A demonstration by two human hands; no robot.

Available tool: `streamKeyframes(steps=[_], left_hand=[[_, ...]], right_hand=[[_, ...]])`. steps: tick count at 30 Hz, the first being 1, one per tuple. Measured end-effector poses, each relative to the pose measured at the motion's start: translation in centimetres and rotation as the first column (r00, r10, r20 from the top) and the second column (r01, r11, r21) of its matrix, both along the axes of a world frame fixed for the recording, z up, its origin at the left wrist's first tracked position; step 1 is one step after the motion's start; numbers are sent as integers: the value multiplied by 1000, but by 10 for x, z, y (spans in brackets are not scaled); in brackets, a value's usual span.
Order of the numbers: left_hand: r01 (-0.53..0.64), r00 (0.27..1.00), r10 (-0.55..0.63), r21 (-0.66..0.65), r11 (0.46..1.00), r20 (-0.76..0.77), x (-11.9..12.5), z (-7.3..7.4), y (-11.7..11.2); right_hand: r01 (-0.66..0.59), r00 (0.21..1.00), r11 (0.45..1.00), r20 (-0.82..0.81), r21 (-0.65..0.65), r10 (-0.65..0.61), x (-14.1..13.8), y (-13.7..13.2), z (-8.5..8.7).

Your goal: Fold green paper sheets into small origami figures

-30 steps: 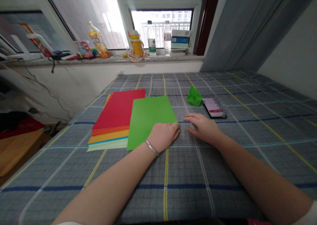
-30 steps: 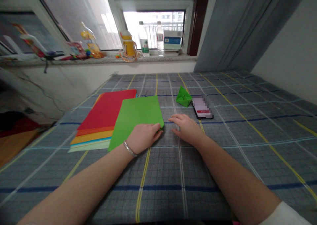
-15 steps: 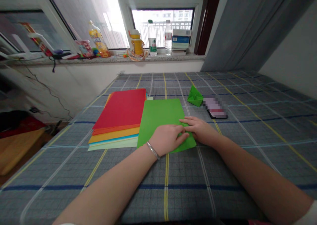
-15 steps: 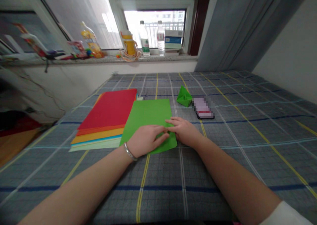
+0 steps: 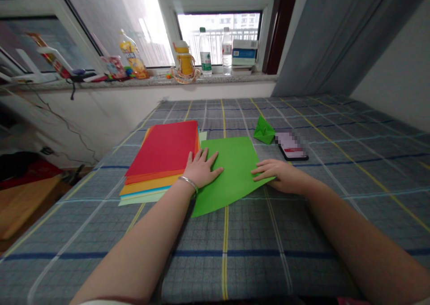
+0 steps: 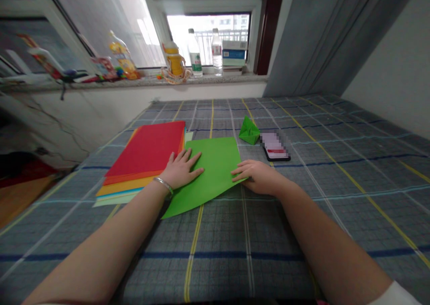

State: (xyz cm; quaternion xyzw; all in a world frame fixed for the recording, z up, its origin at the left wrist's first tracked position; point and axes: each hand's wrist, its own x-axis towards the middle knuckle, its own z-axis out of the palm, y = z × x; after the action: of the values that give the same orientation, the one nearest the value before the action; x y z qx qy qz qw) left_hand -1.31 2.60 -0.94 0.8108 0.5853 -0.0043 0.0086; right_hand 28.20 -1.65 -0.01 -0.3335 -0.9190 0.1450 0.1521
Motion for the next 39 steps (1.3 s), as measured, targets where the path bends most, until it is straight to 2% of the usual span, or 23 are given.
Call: streamKeyframes(steps=[5, 10, 17, 21, 23, 26, 28, 30, 34, 39], left_hand=[[-53, 998, 53, -2, 999, 14, 4, 1, -2], [-100, 994, 100, 4, 995, 41, 4, -1, 2], [103, 984, -112, 72, 992, 136, 2, 1, 3], [194, 966, -207, 94, 976, 154, 5, 4, 1], [242, 944, -254, 82, 967, 211, 6, 4, 1], [293, 875, -288, 48, 955, 390, 8, 2, 3], [309, 798, -269, 17, 951, 540, 8, -1, 7], [295, 709, -183, -51, 954, 681, 8, -4, 10], [209, 530, 82, -224, 952, 844, 7, -5, 13], [95, 361, 213, -262, 960, 908, 4, 0, 13]], right_hand=[[-15, 999, 987, 39, -161, 22, 6, -9, 17], [-9, 999, 941, 37, -338, 23, 13, -23, 32], [180, 982, 819, 49, -544, -183, 28, -37, 37], [189, 982, 805, 94, -562, -165, 33, -36, 36], [186, 983, 807, 113, -561, -148, 35, -33, 34], [241, 969, 809, 174, -535, -174, 37, -26, 29], [330, 942, 806, 219, -491, -252, 36, -20, 24], [425, 904, 801, 250, -421, -348, 32, -16, 20], [490, 869, 816, 238, -306, -433, 24, -10, 14], [570, 814, 809, 241, -147, -529, 19, -7, 6]])
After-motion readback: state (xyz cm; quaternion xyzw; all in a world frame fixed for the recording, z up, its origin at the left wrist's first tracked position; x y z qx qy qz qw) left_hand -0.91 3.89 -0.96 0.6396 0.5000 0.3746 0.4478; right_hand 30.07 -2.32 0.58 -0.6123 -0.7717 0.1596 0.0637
